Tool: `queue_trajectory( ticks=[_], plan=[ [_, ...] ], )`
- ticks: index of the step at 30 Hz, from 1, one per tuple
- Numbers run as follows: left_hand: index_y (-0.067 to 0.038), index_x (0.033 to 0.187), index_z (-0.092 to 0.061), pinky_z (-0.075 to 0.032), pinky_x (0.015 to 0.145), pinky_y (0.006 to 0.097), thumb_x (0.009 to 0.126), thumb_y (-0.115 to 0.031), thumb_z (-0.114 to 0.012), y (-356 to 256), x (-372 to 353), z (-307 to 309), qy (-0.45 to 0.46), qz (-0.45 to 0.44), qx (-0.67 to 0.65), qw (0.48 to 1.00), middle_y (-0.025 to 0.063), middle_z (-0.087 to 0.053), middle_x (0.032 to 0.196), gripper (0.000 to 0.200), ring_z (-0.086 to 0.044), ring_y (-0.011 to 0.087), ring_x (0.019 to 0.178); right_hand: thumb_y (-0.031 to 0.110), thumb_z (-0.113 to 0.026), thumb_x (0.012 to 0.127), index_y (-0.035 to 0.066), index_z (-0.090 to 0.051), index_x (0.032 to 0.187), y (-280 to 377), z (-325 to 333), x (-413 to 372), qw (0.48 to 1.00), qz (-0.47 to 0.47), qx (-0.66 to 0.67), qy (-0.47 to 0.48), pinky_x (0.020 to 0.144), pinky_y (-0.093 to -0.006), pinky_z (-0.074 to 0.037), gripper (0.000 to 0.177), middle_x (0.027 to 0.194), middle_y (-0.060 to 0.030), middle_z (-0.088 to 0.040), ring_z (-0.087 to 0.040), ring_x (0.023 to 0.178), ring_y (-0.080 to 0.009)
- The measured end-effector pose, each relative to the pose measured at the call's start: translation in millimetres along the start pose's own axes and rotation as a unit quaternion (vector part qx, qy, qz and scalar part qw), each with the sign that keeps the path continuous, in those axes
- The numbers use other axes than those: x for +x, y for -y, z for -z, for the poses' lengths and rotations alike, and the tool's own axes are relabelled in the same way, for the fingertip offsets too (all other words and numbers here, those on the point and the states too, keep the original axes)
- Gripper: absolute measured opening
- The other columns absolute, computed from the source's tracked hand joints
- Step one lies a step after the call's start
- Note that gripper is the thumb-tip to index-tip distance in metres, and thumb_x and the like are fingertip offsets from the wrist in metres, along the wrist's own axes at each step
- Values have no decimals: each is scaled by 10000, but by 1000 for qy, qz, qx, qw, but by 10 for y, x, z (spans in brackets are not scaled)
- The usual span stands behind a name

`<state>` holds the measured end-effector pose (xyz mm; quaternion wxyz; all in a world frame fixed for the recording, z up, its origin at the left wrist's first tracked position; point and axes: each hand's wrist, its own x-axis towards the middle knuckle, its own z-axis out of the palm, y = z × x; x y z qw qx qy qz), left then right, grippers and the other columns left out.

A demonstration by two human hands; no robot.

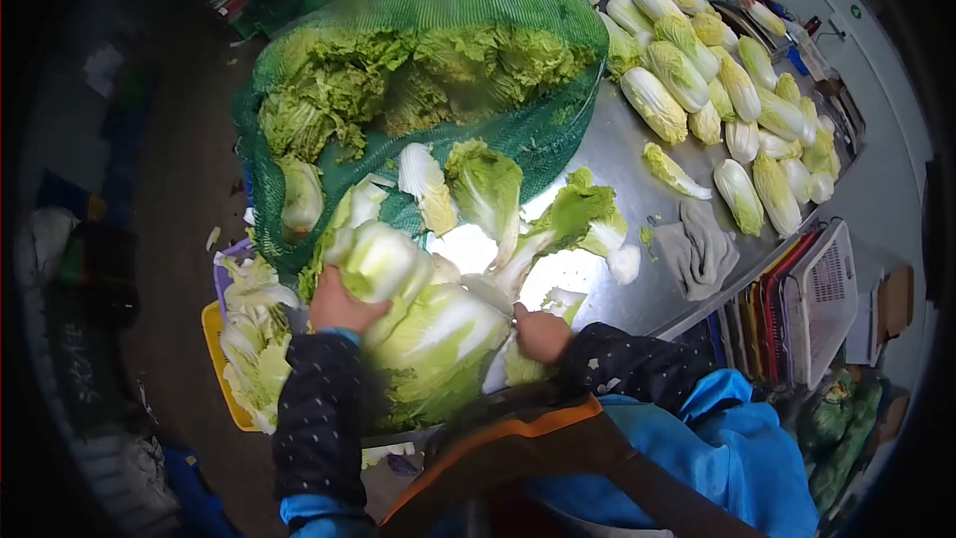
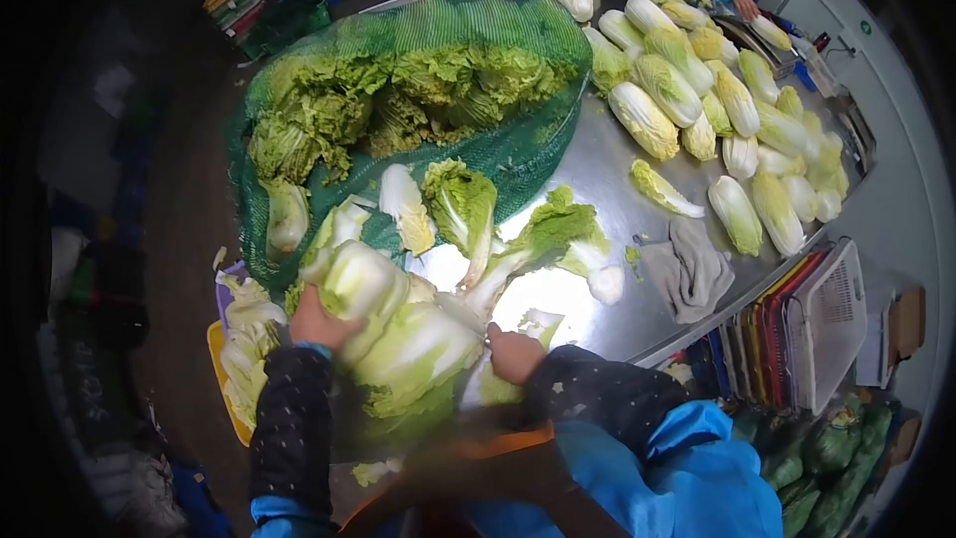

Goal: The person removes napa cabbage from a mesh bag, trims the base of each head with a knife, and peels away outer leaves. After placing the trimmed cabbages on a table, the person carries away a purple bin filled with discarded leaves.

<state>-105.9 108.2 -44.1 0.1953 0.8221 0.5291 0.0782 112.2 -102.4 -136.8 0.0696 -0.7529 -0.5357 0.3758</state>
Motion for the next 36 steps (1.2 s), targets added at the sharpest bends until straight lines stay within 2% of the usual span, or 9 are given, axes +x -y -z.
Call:
queue_trajectory(
  ticks=[4,8,12,16,19,23,31,34,36],
  plan=[
    [51,1181,-509,-531,773,327,777,-231,-699,1051,262,-124,238,263,-451,819,170,-600,1116,528,-641,225,913,136,-535,761,-21,-522,904,-304,-38,-27,990,-36,93,-103,697,-484,-466,213,776,-254,-603,-591,770,-426],
    [-28,1364,-324,-393,998,400,707,-359,-697,783,-628,-222,204,159,-677,689,135,-471,1304,825,-462,254,1199,163,-562,747,-16,-603,837,-229,319,-433,966,-57,176,-183,643,-407,-483,205,741,-219,-618,-618,693,-338],
    [-21,1365,-302,-407,979,404,563,-235,-828,-2,-848,-4,268,-22,-552,789,138,-465,1298,982,-494,268,1152,30,-635,720,29,-549,1166,457,1038,-727,814,106,553,-145,586,-262,-467,455,1009,-86,-641,-550,617,-87],
    [-9,1365,-285,-382,997,383,528,-112,-840,-296,-1030,-317,234,-116,-330,907,144,-422,1328,1009,-467,266,1178,113,-668,791,41,-554,1160,702,708,-556,861,150,467,-136,532,-199,-415,393,939,-48,-639,-492,569,-50],
    [-34,1390,-236,-290,1060,401,559,-83,-799,-793,-1201,-66,109,55,-643,756,160,-372,1364,1005,-373,265,1252,139,-664,808,56,-587,1104,728,512,-558,889,-17,450,-86,503,-197,-396,317,738,-8,-605,-482,560,-33],
    [-43,1185,-558,-248,1057,446,730,-62,-614,-656,-1166,-466,-40,-135,-284,949,147,-474,1300,459,-354,347,1258,164,-591,883,59,-578,1125,908,446,-650,871,58,481,-82,370,-196,-305,265,553,44,-483,-392,390,-24],
    [67,1284,-404,-309,1010,405,847,-134,-560,46,-1291,-593,-258,92,-288,918,242,-438,1304,505,-392,320,1237,213,-505,933,90,-500,1265,800,215,-414,802,29,580,135,351,-213,-312,354,492,32,-440,-401,368,-46],
    [65,1227,-477,-360,965,356,909,-175,-512,-548,-1245,112,-334,-64,-272,900,191,-521,1227,399,-464,256,1163,109,-668,796,55,-504,1246,916,335,-326,833,89,521,164,498,-227,-448,482,661,-27,-580,-554,547,-84],
    [71,1136,-552,-403,915,316,955,-215,-446,-197,-1373,-320,22,49,-431,901,145,-596,1097,355,-535,212,1043,137,-731,731,53,-498,1250,982,291,-250,840,241,475,100,640,-259,-465,574,842,-53,-596,-575,732,-119]
  ],
)
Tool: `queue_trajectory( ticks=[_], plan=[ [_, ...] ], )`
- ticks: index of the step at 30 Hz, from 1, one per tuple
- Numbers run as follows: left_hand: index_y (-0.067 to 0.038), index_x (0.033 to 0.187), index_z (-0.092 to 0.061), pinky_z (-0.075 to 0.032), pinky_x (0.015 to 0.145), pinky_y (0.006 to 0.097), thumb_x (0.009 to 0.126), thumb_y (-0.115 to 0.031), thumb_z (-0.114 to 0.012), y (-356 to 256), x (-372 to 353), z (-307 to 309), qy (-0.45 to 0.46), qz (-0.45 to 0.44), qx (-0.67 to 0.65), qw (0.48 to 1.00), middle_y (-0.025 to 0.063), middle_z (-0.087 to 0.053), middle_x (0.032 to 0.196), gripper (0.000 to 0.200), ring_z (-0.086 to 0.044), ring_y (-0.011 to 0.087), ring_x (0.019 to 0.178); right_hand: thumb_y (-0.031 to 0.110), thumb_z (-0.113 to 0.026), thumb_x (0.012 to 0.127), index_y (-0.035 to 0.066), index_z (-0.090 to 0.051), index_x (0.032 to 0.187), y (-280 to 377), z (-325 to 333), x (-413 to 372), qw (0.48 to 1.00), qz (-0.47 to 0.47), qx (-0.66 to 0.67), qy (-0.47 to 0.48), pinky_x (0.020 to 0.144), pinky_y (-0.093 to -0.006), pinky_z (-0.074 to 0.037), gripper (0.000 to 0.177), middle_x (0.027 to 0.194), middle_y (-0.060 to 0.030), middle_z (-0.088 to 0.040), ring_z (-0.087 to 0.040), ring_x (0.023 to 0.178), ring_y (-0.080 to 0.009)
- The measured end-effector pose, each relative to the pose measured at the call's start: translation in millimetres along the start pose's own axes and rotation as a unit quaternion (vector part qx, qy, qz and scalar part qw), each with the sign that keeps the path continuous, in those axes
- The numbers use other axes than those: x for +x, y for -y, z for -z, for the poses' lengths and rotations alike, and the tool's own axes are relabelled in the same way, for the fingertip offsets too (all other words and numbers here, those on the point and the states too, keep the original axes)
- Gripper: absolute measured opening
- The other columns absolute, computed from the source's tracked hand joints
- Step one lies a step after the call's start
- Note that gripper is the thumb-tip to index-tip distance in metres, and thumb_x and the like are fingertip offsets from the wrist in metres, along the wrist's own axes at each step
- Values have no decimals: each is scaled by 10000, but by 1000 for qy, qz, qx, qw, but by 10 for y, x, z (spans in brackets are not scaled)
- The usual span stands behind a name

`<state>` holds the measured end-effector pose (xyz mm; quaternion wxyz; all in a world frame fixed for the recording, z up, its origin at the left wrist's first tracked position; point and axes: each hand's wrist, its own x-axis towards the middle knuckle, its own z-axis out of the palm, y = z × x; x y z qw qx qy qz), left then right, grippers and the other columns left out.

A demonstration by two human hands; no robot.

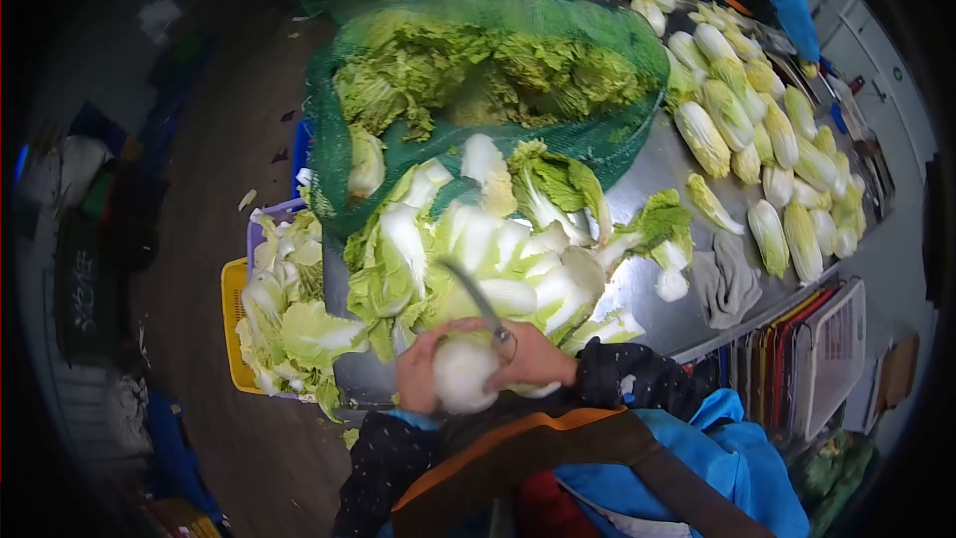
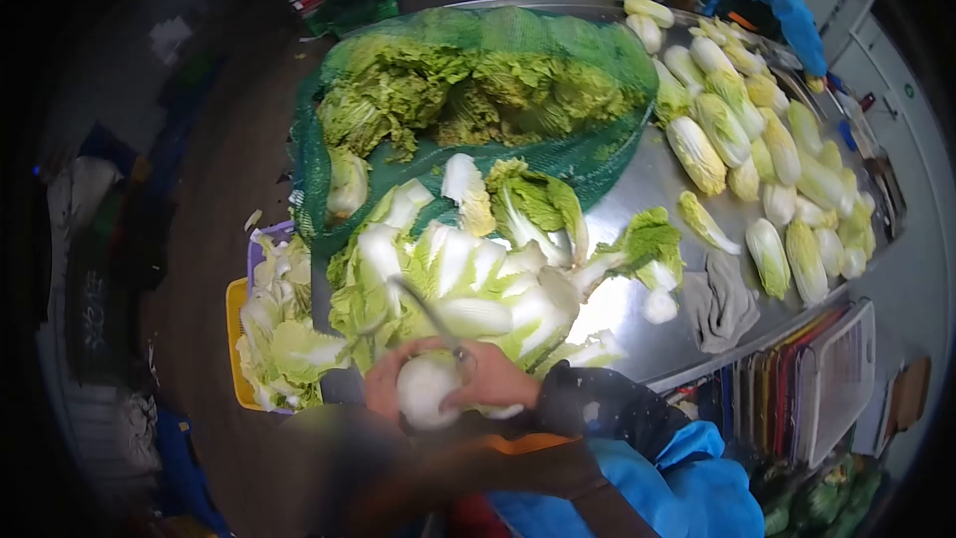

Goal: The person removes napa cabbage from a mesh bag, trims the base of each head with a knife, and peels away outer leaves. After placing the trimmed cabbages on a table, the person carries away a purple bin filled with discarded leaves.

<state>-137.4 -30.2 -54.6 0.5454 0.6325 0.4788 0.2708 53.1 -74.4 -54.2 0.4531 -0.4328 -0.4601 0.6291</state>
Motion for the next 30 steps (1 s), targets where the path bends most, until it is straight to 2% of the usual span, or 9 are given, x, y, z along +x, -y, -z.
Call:
queue_trajectory(
  ticks=[1,2,6,9,10,13,21,27,30],
  plan=[
    [71,1136,-552,-403,915,316,955,-215,-446,301,-5,-18,-6,-2,1,1000,145,-596,1097,355,-535,212,1043,165,-794,667,51,-492,1254,-15,-7,36,986,153,-66,10,783,-292,-483,670,1023,-79,-612,-596,918,-154],
    [69,1083,-582,-412,899,305,968,-223,-414,621,-34,-57,-60,47,-47,996,122,-614,1032,356,-548,189,991,166,-846,570,28,-488,1241,103,36,9,996,62,-46,42,981,-309,-368,773,1281,-112,-490,-467,1168,-158],
    [38,1177,-492,-418,907,318,921,-228,-497,176,-105,-59,-122,24,-193,973,135,-560,1097,369,-522,199,1038,211,-850,559,54,-500,1227,121,51,49,964,143,-223,15,926,-306,-412,771,1196,-109,-550,-523,1098,-172],
    [10,1285,-354,-405,939,335,756,-217,-702,-257,-50,65,-62,-65,-65,994,153,-484,1195,672,-483,232,1110,255,-857,523,84,-531,1193,125,29,192,987,-77,-140,-21,889,-326,-432,764,1125,-102,-587,-554,1039,-224],
    [-2,1332,-286,-394,958,342,639,-144,-805,-288,-34,131,9,-83,86,993,155,-451,1239,878,-466,250,1139,283,-855,509,96,-546,1177,112,13,240,977,15,-210,-38,866,-339,-442,760,1085,-98,-602,-563,999,-247],
    [-20,1337,-243,-390,962,347,460,-167,-898,-204,139,248,43,-52,39,997,157,-447,1227,1105,-471,259,1133,324,-858,490,94,-563,1162,209,-19,320,931,132,-333,-69,825,-345,-460,769,1045,-100,-614,-580,927,-266],
    [-54,1214,-360,-415,925,341,466,-118,-886,-286,66,248,66,-3,70,995,106,-516,1125,917,-503,210,1072,285,-831,563,66,-606,1120,186,37,270,912,189,-361,-43,807,-325,-473,640,969,-112,-642,-609,875,-269],
    [-60,1188,-405,-421,934,327,422,-75,-887,-220,109,488,112,-50,-4,992,90,-533,1118,906,-519,194,1061,210,-752,718,42,-596,1124,72,121,320,984,16,-177,-13,688,-280,-501,467,996,-87,-657,-622,829,-155],
    [-44,1243,-385,-429,949,360,479,-83,-869,-921,53,671,45,47,-184,981,130,-510,1222,905,-504,209,1126,247,-655,813,87,-592,1157,7,226,126,973,-96,175,-112,423,-168,-394,385,936,-64,-661,-528,546,-39]
  ],
)
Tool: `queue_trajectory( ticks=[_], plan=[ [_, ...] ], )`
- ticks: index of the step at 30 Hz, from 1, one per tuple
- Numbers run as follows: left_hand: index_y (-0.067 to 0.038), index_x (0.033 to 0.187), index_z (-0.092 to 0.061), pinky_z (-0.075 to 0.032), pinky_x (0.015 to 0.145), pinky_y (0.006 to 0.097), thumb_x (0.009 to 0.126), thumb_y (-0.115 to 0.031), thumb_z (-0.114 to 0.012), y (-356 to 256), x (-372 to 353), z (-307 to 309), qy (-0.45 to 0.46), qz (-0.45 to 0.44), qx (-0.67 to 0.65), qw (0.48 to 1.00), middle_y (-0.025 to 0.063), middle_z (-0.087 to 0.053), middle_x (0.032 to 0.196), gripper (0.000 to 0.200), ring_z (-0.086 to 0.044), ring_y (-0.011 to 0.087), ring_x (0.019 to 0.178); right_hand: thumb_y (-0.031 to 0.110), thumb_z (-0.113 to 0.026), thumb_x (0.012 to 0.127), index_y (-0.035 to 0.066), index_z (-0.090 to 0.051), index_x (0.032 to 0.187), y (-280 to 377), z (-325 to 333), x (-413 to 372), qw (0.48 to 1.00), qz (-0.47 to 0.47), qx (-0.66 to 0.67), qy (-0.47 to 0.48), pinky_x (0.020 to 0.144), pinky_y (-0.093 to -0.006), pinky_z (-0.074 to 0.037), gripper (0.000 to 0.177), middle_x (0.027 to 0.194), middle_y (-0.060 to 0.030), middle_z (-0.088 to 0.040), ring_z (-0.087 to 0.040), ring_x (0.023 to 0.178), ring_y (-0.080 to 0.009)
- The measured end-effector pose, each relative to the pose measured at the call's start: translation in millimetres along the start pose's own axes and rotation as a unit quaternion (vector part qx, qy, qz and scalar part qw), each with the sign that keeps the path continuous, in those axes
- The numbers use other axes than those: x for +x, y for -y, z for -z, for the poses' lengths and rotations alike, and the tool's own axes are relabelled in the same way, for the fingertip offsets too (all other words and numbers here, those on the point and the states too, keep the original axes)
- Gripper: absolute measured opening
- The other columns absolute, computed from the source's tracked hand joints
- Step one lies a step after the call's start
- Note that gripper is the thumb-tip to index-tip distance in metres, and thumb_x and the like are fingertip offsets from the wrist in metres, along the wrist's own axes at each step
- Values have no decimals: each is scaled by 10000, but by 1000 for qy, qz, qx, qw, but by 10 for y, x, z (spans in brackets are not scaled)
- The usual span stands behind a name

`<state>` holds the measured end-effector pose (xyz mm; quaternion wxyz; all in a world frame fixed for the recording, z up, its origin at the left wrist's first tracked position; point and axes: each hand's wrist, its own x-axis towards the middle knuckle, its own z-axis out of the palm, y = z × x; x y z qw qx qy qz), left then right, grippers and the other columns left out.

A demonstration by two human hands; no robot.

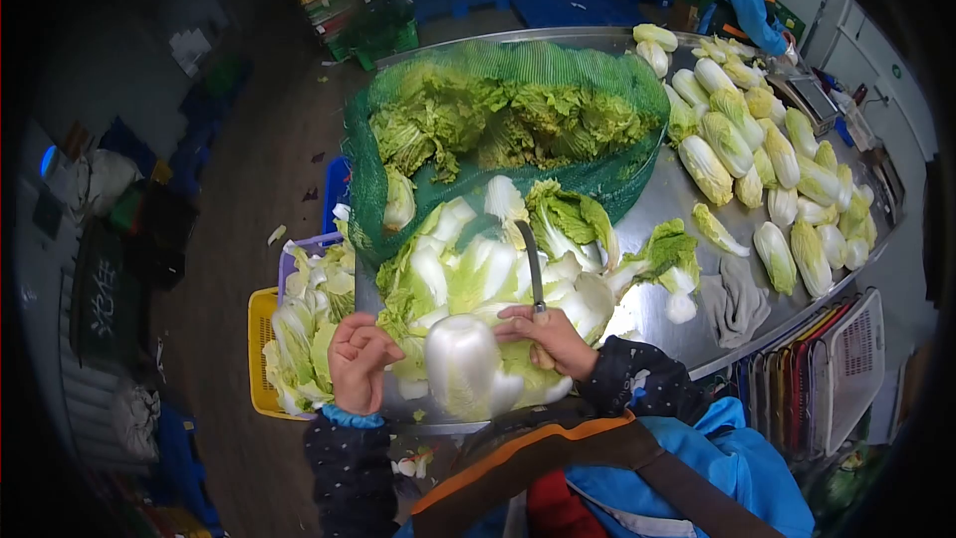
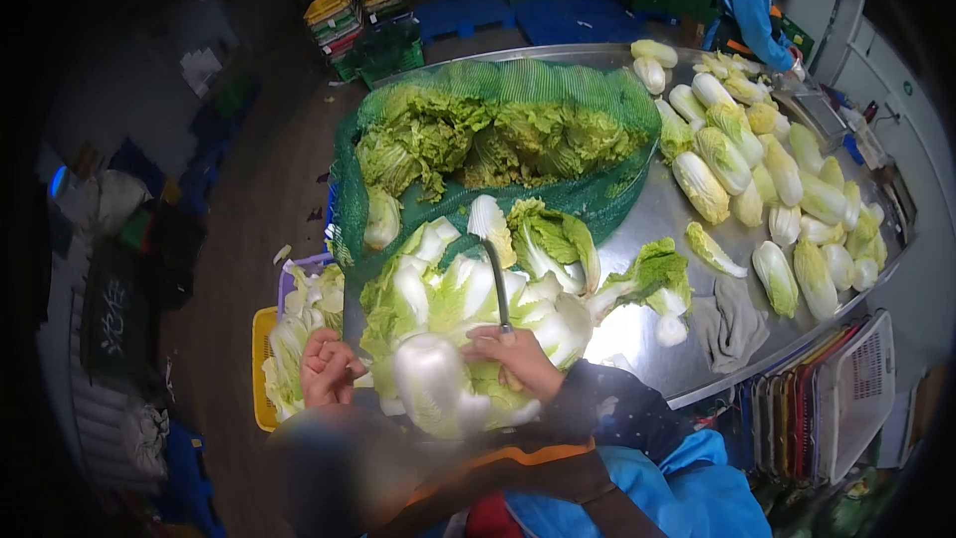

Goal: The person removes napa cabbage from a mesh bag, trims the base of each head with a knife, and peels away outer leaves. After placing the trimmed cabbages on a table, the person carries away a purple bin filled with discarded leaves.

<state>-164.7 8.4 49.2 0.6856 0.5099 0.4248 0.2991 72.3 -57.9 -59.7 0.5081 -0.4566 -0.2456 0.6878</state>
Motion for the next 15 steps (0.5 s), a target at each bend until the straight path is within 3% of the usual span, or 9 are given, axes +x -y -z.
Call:
queue_trajectory(
  ticks=[1,3,5,8,9,11,12,13,15],
  plan=[
    [-40,1274,-367,-432,951,372,500,-85,-860,-192,-52,-47,-80,59,-58,993,147,-498,1256,919,-496,223,1150,247,-655,813,87,-592,1157,-65,-33,-26,1000,5,-4,1,423,-168,-394,385,936,-64,-661,-528,546,-39],
    [-37,1327,-327,-414,967,397,513,-136,-856,39,35,-232,-14,15,-48,999,194,-440,1316,976,-466,282,1190,226,-655,820,39,-548,1196,-101,-135,-29,996,-41,-76,20,410,-197,-393,434,933,-73,-654,-519,544,-58],
    [-53,1372,-263,-378,996,413,482,-190,-867,757,365,-47,-86,-211,422,878,215,-390,1343,1084,-437,327,1207,193,-673,803,8,-548,1184,-122,-216,47,978,-23,-206,17,483,-229,-449,441,909,-68,-648,-548,611,-84],
    [-12,1382,-202,-350,1014,390,495,-272,-873,1316,267,85,-103,-92,517,845,238,-340,1363,1142,-415,341,1215,107,-679,803,-32,-548,1157,-296,-75,246,995,-72,-44,45,751,-252,-500,402,1047,-105,-621,-615,841,-137],
    [-12,1382,-202,-350,1014,390,495,-272,-873,1370,305,137,-99,-90,518,845,238,-340,1363,1142,-415,341,1215,107,-679,803,-32,-548,1157,-395,-2,266,996,-73,-41,43,751,-252,-500,402,1047,-105,-621,-615,841,-137],
    [51,1367,-161,-365,997,352,536,-305,-863,1451,371,273,-235,181,246,923,245,-363,1333,1145,-434,329,1188,149,-614,857,-23,-542,1177,-686,180,401,987,-150,-8,52,826,-275,-485,370,1113,-116,-593,-597,961,-159],
    [51,1367,-161,-365,997,352,536,-305,-863,1506,398,287,-238,181,245,922,245,-363,1333,1145,-434,329,1188,234,-536,912,-2,-517,1221,-804,298,371,967,2,-174,188,909,-314,-449,390,1158,-109,-573,-564,1046,-179],
    [65,1357,-170,-378,981,344,549,-322,-856,1590,391,270,-205,162,234,937,240,-397,1301,1129,-454,315,1165,234,-536,912,-2,-517,1221,-922,295,360,966,-1,-174,192,909,-314,-449,390,1158,-109,-573,-564,1046,-179],
    [94,1338,-187,-405,950,326,574,-358,-842,1659,384,249,-133,120,214,960,231,-465,1237,1103,-495,288,1119,305,-464,945,14,-504,1246,-1058,258,360,961,-110,62,247,944,-309,-420,421,1214,-92,-546,-532,1093,-171]
  ],
)
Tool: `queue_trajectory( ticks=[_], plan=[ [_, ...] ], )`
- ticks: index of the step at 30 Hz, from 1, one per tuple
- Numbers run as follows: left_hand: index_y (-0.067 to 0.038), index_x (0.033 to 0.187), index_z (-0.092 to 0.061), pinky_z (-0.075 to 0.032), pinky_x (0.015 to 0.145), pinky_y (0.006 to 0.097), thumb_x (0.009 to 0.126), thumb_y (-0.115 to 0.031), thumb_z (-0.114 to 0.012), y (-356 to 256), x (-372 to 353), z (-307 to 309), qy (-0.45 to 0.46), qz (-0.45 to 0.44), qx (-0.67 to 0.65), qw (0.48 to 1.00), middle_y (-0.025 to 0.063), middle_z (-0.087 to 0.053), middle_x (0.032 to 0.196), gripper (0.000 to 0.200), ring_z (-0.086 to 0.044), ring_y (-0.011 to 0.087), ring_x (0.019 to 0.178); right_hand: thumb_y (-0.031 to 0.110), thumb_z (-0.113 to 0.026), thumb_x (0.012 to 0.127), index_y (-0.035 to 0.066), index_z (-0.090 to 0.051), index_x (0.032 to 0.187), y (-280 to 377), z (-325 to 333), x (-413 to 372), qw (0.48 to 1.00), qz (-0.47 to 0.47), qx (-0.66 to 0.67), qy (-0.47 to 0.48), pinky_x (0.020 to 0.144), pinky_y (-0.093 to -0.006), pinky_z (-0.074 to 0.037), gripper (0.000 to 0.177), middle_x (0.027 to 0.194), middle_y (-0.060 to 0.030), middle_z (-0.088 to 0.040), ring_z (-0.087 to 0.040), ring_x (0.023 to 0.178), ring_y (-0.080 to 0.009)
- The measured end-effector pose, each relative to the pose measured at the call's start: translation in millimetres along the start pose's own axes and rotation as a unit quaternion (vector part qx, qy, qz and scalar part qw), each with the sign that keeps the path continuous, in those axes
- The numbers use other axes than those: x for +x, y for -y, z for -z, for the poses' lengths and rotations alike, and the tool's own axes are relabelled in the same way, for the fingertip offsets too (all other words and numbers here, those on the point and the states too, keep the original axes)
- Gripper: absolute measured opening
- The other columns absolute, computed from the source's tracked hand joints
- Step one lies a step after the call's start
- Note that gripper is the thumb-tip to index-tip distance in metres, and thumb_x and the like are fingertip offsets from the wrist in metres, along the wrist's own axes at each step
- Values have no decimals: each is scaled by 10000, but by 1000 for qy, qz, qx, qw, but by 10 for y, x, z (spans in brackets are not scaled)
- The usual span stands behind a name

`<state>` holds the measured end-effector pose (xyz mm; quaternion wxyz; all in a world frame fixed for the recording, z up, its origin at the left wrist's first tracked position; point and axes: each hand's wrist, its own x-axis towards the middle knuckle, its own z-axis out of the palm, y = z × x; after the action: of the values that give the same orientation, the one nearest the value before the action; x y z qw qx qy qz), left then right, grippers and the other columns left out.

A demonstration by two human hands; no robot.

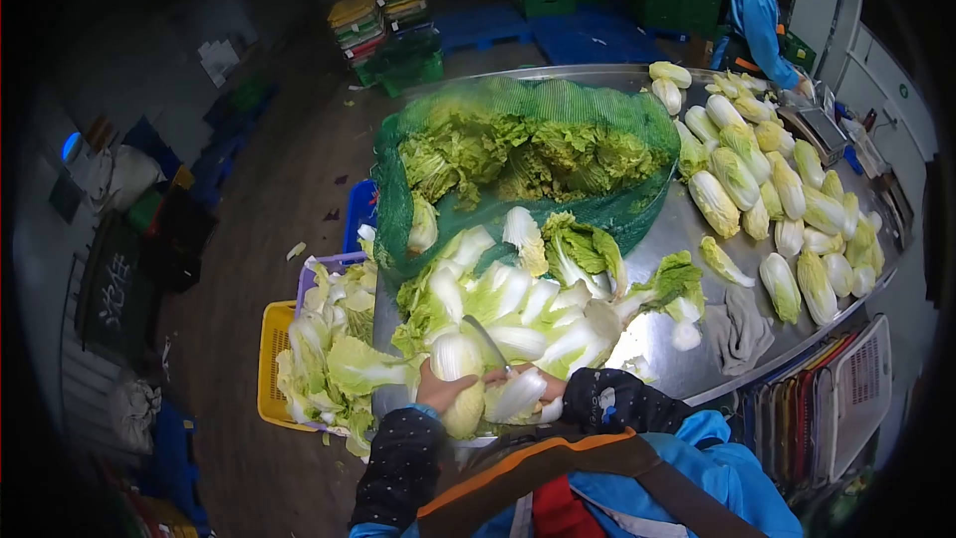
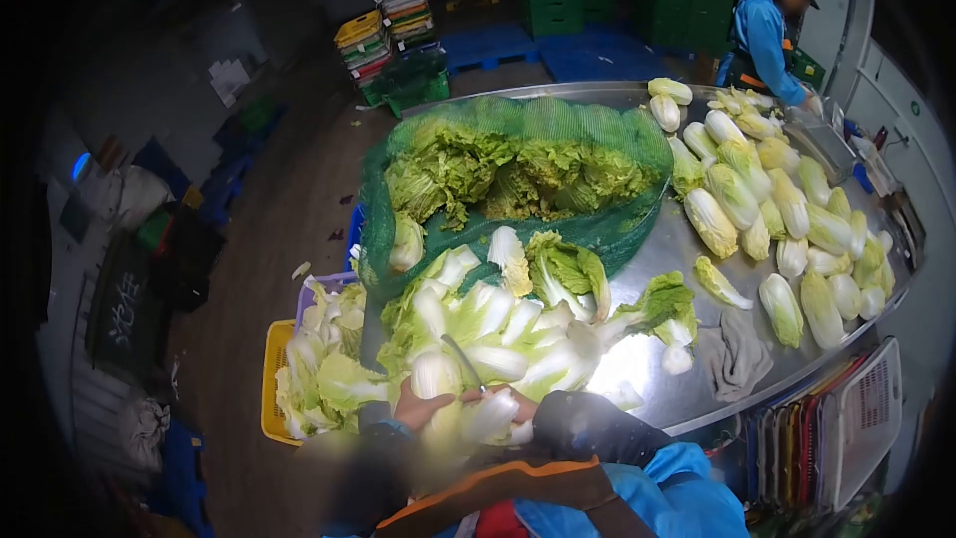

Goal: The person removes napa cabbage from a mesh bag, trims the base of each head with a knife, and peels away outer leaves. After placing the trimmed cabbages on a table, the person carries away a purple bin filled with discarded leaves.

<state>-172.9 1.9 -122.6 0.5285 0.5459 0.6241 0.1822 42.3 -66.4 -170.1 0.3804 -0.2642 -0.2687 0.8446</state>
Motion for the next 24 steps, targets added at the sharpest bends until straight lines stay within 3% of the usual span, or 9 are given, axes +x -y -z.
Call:
queue_trajectory(
  ticks=[2,4,6,9,12,14,16,17,24],
  plan=[
    [64,1343,-230,-409,957,347,622,-326,-818,-69,-22,143,2,16,16,1000,204,-496,1219,1009,-515,269,1106,276,-502,935,-4,-504,1238,276,-187,-80,1000,-1,-5,0,919,-268,-419,413,1188,-79,-572,-542,1043,-132],
    [15,1348,-280,-404,971,385,668,-274,-794,81,-11,316,208,142,-445,859,166,-509,1219,899,-520,250,1109,240,-548,914,-16,-510,1226,570,-354,-163,999,42,-31,15,870,-246,-434,405,1138,-71,-606,-549,985,-105],
    [-28,1347,-313,-399,981,410,677,-211,-786,-218,-257,459,180,141,-498,837,145,-498,1247,840,-505,254,1141,277,-550,913,-20,-525,1197,711,-330,-249,976,35,-183,-114,827,-248,-461,411,1147,-97,-602,-567,948,-111],
    [-31,1341,-322,-350,1017,390,656,-175,-789,-1287,-644,640,155,-347,-141,914,154,-424,1331,842,-414,291,1234,366,-481,935,-12,-475,1244,1156,-578,-477,989,-35,-59,-128,829,-273,-485,488,1204,-129,-560,-588,972,-151],
    [-99,1350,-338,-261,1065,402,602,-107,-779,-1860,-740,692,-53,-526,261,808,210,-308,1409,869,-267,376,1318,412,-441,935,20,-419,1287,1287,-583,-354,994,47,97,13,800,-307,-514,527,1124,-150,-577,-623,920,-200],
    [-160,1411,-241,-244,1068,445,579,-25,-752,-1839,-787,430,-74,-460,229,855,238,-202,1447,985,-230,394,1328,411,-426,939,8,-396,1299,1140,-328,-195,992,60,99,42,874,-365,-493,541,1211,-146,-548,-585,1048,-227],
    [-169,1442,-91,-291,1045,436,594,-7,-763,-1595,-867,126,223,-302,-281,883,225,-233,1423,1094,-270,326,1312,315,-509,916,-4,-431,1267,1242,-656,-280,991,97,83,-37,770,-311,-530,481,1158,-121,-581,-618,951,-182],
    [-169,1442,-91,-291,1045,436,594,-7,-763,-1517,-859,45,226,-311,-277,881,225,-233,1423,1094,-270,326,1312,259,-549,891,-11,-442,1255,1181,-662,-318,991,116,16,-72,700,-272,-528,465,1127,-103,-595,-621,875,-150],
    [-58,1388,-146,-393,972,373,657,-44,-777,-1475,-837,-112,-72,-321,-141,934,155,-350,1329,966,-408,248,1196,134,-686,783,81,-357,1364,1378,-1284,-566,927,216,-194,-237,483,-184,-423,669,802,17,-553,-524,608,-46]
  ],
)
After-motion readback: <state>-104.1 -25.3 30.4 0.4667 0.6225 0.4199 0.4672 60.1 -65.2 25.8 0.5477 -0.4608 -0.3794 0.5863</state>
